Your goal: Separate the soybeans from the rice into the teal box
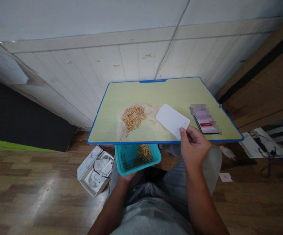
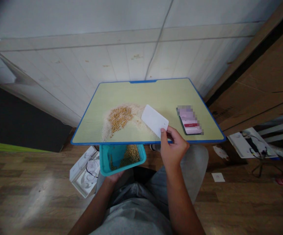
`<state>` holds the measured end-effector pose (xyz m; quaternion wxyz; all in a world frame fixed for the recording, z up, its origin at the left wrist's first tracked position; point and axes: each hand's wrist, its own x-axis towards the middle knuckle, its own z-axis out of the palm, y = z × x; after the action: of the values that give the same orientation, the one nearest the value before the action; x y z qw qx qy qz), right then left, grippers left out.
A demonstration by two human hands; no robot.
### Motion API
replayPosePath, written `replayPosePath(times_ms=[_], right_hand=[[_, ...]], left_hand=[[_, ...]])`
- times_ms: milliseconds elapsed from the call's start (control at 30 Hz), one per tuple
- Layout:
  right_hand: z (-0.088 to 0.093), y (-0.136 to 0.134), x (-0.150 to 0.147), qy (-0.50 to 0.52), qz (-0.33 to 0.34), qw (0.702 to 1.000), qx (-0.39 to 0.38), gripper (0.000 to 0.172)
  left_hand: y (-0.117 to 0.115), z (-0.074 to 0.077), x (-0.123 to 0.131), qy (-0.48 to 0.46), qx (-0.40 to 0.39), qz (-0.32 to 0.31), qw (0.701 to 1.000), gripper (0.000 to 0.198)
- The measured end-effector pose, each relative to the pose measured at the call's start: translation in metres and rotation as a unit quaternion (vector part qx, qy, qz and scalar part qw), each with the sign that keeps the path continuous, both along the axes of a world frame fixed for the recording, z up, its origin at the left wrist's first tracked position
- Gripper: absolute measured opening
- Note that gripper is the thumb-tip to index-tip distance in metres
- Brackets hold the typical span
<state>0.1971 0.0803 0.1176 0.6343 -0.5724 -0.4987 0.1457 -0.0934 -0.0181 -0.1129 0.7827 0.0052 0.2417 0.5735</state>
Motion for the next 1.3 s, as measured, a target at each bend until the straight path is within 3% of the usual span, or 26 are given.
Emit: replayPosePath(times_ms=[267,533,767,1100,1300], right_hand=[[0.003,-0.005,-0.006,-0.035,-0.003,0.999,0.001,0.020],[0.002,-0.007,-0.003,-0.020,0.009,1.000,-0.003,0.020],[0.001,-0.007,-0.003,-0.037,0.012,0.999,-0.015,0.020],[0.002,-0.010,-0.006,-0.028,0.028,0.999,0.002,0.018],[0.001,-0.008,-0.007,-0.034,0.021,0.999,0.000,0.017]], left_hand=[[-0.001,0.010,-0.001,0.011,0.004,-0.026,1.000,0.075],[0.001,0.016,0.008,0.019,-0.057,0.017,0.998,0.077],[0.000,0.005,-0.001,-0.030,0.041,-0.020,0.999,0.069],[-0.002,0.002,-0.003,-0.015,0.028,-0.024,0.999,0.068],[-0.003,0.003,-0.003,-0.037,0.074,-0.036,0.996,0.066]])
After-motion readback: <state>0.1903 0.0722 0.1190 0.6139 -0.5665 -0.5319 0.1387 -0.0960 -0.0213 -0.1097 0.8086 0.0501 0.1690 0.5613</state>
